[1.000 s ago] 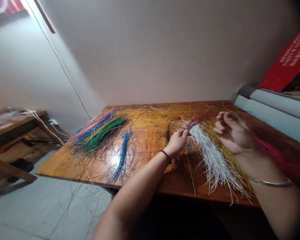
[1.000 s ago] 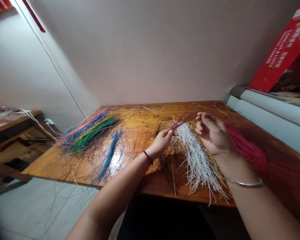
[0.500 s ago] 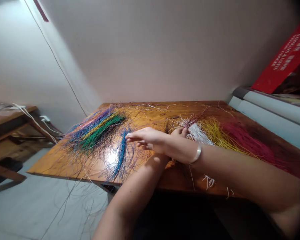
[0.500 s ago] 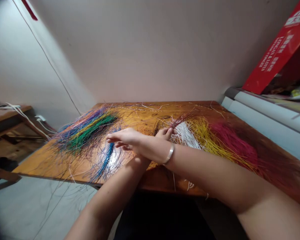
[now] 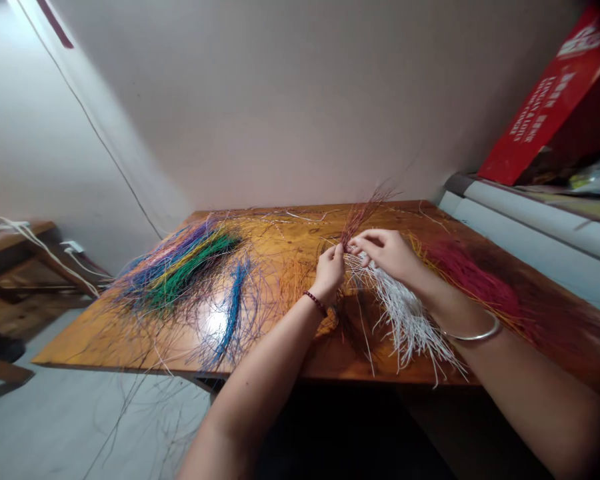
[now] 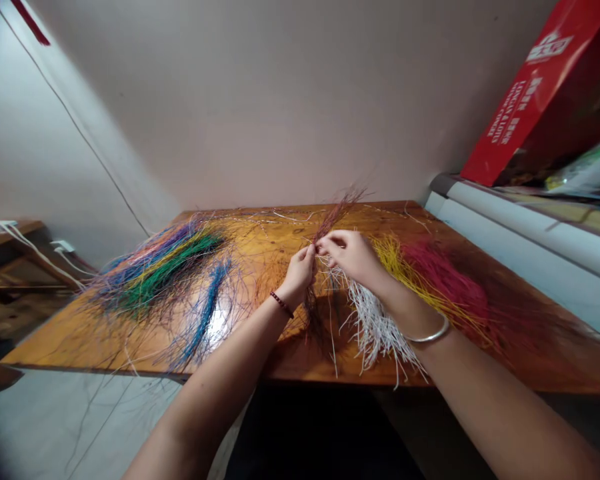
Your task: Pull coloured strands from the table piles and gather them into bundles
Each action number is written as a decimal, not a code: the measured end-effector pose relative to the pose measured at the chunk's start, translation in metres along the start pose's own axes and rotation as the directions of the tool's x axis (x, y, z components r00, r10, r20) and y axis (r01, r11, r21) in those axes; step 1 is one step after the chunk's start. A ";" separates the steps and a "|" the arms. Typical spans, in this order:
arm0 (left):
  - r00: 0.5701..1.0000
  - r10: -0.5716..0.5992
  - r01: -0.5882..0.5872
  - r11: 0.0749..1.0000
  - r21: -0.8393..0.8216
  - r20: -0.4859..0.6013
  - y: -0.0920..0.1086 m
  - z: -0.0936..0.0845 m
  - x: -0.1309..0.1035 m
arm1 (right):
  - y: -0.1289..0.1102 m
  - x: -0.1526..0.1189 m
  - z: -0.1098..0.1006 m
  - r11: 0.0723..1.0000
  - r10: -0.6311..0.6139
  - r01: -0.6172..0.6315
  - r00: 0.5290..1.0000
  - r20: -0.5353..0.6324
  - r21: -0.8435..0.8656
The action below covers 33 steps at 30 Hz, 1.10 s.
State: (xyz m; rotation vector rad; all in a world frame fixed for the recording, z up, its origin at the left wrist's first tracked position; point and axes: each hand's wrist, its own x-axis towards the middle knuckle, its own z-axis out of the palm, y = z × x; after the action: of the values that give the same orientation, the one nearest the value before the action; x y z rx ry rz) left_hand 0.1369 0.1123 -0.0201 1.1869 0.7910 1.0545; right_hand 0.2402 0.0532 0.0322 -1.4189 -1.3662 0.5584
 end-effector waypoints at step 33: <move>0.966 -0.063 0.050 0.997 0.057 0.252 -0.002 0.007 -0.012 | 0.054 -0.010 -0.020 0.818 0.179 -0.113 0.982 -0.063 0.564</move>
State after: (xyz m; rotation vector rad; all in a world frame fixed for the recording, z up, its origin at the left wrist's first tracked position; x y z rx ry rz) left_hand 0.1395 0.0986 -0.0206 1.3050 0.6497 0.8200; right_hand 0.2787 0.0475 -0.0109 -1.0504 -0.8963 0.8850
